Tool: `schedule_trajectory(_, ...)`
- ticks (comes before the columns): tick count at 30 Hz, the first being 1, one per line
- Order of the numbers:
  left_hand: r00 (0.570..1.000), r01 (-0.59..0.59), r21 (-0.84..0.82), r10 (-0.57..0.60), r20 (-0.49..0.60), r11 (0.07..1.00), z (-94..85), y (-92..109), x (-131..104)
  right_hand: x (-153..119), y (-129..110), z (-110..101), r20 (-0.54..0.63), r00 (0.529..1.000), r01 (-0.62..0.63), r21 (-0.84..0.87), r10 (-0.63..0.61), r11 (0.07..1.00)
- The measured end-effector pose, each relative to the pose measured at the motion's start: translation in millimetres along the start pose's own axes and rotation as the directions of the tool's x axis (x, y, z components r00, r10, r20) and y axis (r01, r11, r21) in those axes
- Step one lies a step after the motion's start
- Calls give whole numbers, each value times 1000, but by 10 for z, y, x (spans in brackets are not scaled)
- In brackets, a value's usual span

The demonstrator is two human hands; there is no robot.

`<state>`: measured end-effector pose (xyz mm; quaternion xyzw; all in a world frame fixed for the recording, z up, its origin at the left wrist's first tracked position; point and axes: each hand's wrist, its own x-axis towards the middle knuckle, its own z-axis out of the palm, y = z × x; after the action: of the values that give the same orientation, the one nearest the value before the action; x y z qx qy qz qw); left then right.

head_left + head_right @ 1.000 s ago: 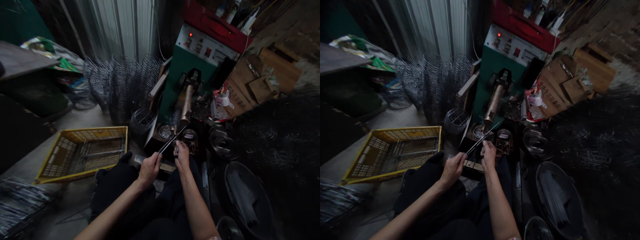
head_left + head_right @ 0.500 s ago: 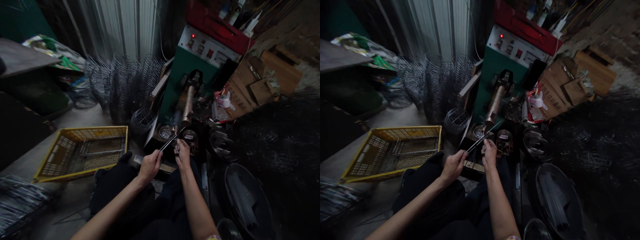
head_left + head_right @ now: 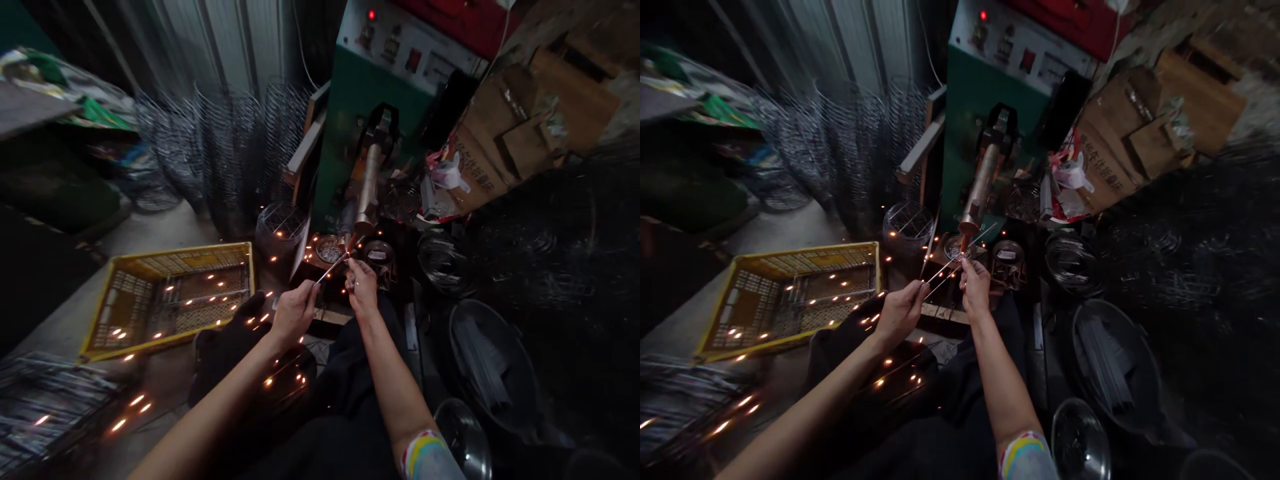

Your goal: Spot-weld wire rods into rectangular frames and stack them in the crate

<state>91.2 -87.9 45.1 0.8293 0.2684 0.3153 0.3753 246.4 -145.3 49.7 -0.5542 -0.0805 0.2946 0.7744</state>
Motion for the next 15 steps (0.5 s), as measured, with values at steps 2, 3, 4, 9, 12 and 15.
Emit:
schedule_trajectory(2, 1000, -10, 3, 10, 10, 1000, -30, -15, 28, 5, -6, -14, -7, 1000, 19, -43, -19, 999)
schedule_trajectory(3, 1000, -13, 5, 13, 16, 1000, -47, -30, 46, 8, -11, -19, -6, 1000, 30, -58, -31, 998)
schedule_trajectory(4, 999, -20, 1, 20, 25, 1000, -66, -50, 67, 12, -15, -22, -3, 999, 40, -70, -40, 997)
schedule_trajectory(9, 993, -69, -84, 77, 89, 994, -190, -229, 218, 21, -15, 2, 6, 998, 62, -103, -61, 993)
schedule_trajectory(12, 982, -88, -149, 111, 152, 985, -235, -351, 344, 33, -7, 9, -13, 998, 66, -119, -68, 991)
schedule_trajectory(15, 968, -118, -186, 155, 198, 975, -221, -420, 474, 65, -14, -25, -42, 996, 75, -122, -81, 990)
